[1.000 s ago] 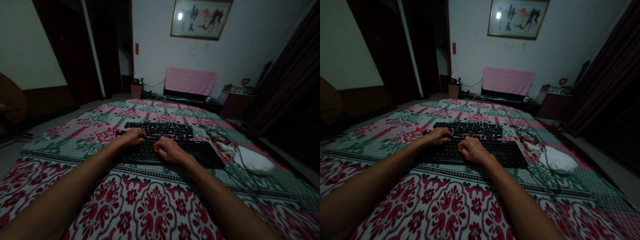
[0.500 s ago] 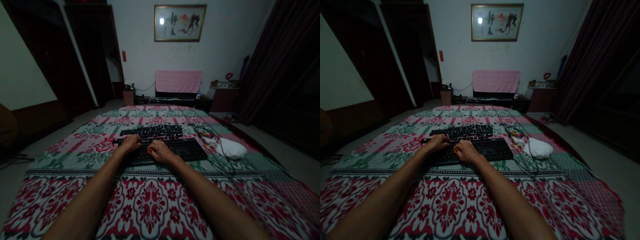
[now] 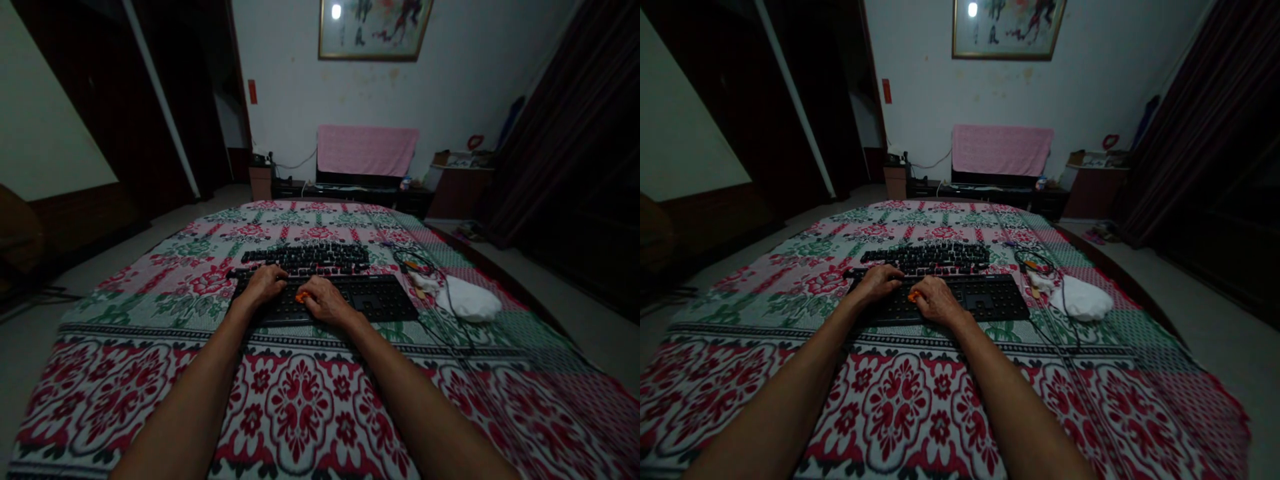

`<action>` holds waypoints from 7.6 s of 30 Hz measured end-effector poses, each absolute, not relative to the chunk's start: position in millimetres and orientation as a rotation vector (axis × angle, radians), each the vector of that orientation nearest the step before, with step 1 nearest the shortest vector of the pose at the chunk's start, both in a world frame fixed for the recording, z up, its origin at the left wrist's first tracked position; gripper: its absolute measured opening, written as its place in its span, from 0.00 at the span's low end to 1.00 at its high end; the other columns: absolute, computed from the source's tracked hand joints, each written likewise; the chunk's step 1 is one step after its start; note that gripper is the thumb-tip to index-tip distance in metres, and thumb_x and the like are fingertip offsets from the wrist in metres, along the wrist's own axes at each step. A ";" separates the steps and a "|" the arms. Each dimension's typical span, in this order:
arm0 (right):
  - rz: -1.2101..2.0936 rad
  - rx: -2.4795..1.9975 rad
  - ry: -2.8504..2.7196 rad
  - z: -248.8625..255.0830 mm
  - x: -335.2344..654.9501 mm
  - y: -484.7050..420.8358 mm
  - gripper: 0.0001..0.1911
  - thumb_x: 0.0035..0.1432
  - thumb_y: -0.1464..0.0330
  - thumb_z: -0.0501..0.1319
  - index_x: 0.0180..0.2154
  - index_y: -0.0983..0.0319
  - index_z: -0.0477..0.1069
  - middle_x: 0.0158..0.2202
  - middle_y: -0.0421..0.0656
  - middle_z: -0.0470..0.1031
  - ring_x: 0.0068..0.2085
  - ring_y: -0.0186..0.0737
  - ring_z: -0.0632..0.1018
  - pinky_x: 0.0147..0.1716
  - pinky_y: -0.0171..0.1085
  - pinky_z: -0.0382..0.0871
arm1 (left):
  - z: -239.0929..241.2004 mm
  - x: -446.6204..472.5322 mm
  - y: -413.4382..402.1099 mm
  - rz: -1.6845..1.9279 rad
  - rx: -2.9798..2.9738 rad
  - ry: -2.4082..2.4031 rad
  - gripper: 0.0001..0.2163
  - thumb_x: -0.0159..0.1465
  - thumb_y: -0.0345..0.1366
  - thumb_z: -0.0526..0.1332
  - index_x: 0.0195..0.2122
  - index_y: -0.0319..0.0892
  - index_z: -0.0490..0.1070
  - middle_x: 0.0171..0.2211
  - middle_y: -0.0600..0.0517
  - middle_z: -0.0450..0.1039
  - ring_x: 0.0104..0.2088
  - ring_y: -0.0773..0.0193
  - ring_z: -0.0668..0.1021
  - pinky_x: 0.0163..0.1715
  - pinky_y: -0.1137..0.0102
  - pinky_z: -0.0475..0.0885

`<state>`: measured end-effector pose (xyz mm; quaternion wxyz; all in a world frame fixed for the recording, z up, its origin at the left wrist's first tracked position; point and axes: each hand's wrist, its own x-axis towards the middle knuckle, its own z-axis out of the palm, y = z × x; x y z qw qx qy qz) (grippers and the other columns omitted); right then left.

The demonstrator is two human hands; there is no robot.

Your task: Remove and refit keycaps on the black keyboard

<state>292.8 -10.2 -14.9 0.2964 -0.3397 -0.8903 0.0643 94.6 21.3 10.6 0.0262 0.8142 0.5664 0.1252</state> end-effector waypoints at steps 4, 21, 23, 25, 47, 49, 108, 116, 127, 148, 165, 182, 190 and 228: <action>0.281 -0.911 -2.270 -11.4 294.0 -10.3 0.10 0.55 0.74 0.51 0.36 0.64 0.69 0.32 0.43 0.66 0.36 0.34 0.67 0.39 0.33 0.59 | 10.0 94.7 21.0 0.400 2.497 1.771 0.15 0.54 0.35 0.54 0.42 0.45 0.72 0.41 0.51 0.74 0.42 0.63 0.73 0.44 0.71 0.65; 0.165 -0.929 -2.340 -13.6 293.5 -14.1 0.08 0.47 0.74 0.55 0.30 0.63 0.72 0.27 0.41 0.67 0.30 0.34 0.67 0.32 0.33 0.58 | 10.6 95.1 21.4 0.396 2.478 1.742 0.16 0.54 0.35 0.54 0.42 0.42 0.72 0.42 0.49 0.73 0.42 0.61 0.73 0.44 0.70 0.65; 0.182 -0.934 -2.327 -14.4 293.9 -13.4 0.08 0.47 0.74 0.55 0.30 0.63 0.72 0.27 0.41 0.67 0.31 0.34 0.67 0.32 0.33 0.58 | 10.4 94.9 21.6 0.411 2.468 1.740 0.16 0.54 0.35 0.54 0.42 0.42 0.72 0.42 0.49 0.73 0.42 0.62 0.73 0.43 0.71 0.66; 0.193 -0.932 -2.322 -14.7 294.4 -12.9 0.08 0.49 0.74 0.55 0.31 0.63 0.72 0.28 0.41 0.68 0.31 0.34 0.67 0.33 0.33 0.58 | 10.4 94.8 21.7 0.418 2.458 1.741 0.15 0.54 0.35 0.54 0.42 0.43 0.72 0.41 0.50 0.74 0.42 0.62 0.73 0.43 0.71 0.66; 0.177 -0.809 -2.446 -3.5 286.3 -27.3 0.09 0.51 0.73 0.55 0.33 0.61 0.71 0.30 0.41 0.67 0.34 0.35 0.66 0.37 0.35 0.57 | 10.6 95.3 20.3 0.416 2.455 1.767 0.15 0.54 0.35 0.54 0.43 0.44 0.72 0.42 0.50 0.73 0.43 0.61 0.73 0.44 0.70 0.65; 0.115 -0.824 -2.499 -2.9 284.5 -29.5 0.09 0.50 0.73 0.55 0.34 0.61 0.71 0.29 0.42 0.66 0.34 0.36 0.65 0.37 0.36 0.56 | 11.3 95.3 20.3 0.418 2.461 1.753 0.15 0.54 0.35 0.54 0.42 0.43 0.72 0.42 0.49 0.73 0.43 0.61 0.73 0.44 0.70 0.65; 0.380 -0.925 -2.644 37.3 301.0 -26.5 0.12 0.49 0.76 0.53 0.34 0.63 0.73 0.31 0.42 0.68 0.31 0.31 0.67 0.32 0.29 0.58 | 5.7 93.8 22.0 0.507 2.419 1.760 0.14 0.53 0.36 0.55 0.40 0.45 0.73 0.41 0.52 0.74 0.42 0.61 0.73 0.44 0.70 0.66; 0.499 -0.976 -2.737 33.8 298.8 -29.3 0.13 0.46 0.77 0.54 0.31 0.64 0.75 0.30 0.42 0.69 0.28 0.30 0.68 0.27 0.28 0.57 | 4.3 93.2 24.8 0.471 2.430 1.775 0.15 0.54 0.37 0.55 0.41 0.45 0.73 0.41 0.52 0.73 0.42 0.61 0.73 0.44 0.70 0.66; 0.582 -0.997 -2.699 37.3 306.8 -25.9 0.13 0.47 0.74 0.54 0.33 0.64 0.75 0.31 0.42 0.72 0.29 0.30 0.69 0.27 0.27 0.59 | 9.2 94.7 20.6 0.460 2.429 1.765 0.15 0.54 0.37 0.54 0.41 0.44 0.73 0.42 0.51 0.73 0.42 0.62 0.73 0.44 0.71 0.66; 0.604 -1.139 -2.550 31.2 313.4 -19.8 0.11 0.46 0.73 0.54 0.31 0.66 0.74 0.29 0.41 0.72 0.27 0.30 0.69 0.25 0.27 0.58 | 9.3 95.1 20.2 0.440 2.422 1.785 0.15 0.54 0.37 0.55 0.41 0.47 0.73 0.42 0.53 0.73 0.43 0.62 0.73 0.45 0.71 0.65; 0.265 -1.207 -2.392 20.2 311.8 -12.5 0.10 0.50 0.73 0.53 0.31 0.64 0.73 0.29 0.42 0.70 0.30 0.32 0.68 0.30 0.30 0.58 | 8.4 94.7 21.0 0.458 2.424 1.773 0.14 0.54 0.36 0.55 0.41 0.45 0.73 0.42 0.52 0.73 0.43 0.62 0.73 0.45 0.70 0.65; 0.061 -1.226 -2.294 1.2 297.5 -10.3 0.11 0.56 0.72 0.51 0.36 0.63 0.71 0.32 0.44 0.65 0.35 0.35 0.67 0.35 0.32 0.59 | 9.0 95.3 19.2 0.476 2.428 1.780 0.15 0.54 0.37 0.54 0.41 0.45 0.73 0.41 0.51 0.74 0.42 0.61 0.73 0.44 0.70 0.66; 0.072 -1.213 -2.281 -3.3 296.4 -7.2 0.10 0.53 0.74 0.52 0.34 0.63 0.71 0.31 0.44 0.65 0.34 0.35 0.67 0.35 0.32 0.60 | 4.6 93.8 22.4 0.493 2.447 1.757 0.15 0.54 0.36 0.54 0.41 0.43 0.73 0.40 0.50 0.73 0.42 0.60 0.73 0.44 0.69 0.66; 0.043 -1.216 -2.065 -5.0 301.9 6.6 0.11 0.53 0.76 0.52 0.35 0.63 0.72 0.30 0.44 0.66 0.34 0.35 0.68 0.36 0.32 0.62 | 6.4 94.9 21.0 0.465 2.445 1.765 0.14 0.54 0.36 0.54 0.40 0.46 0.73 0.40 0.52 0.74 0.41 0.61 0.73 0.42 0.70 0.66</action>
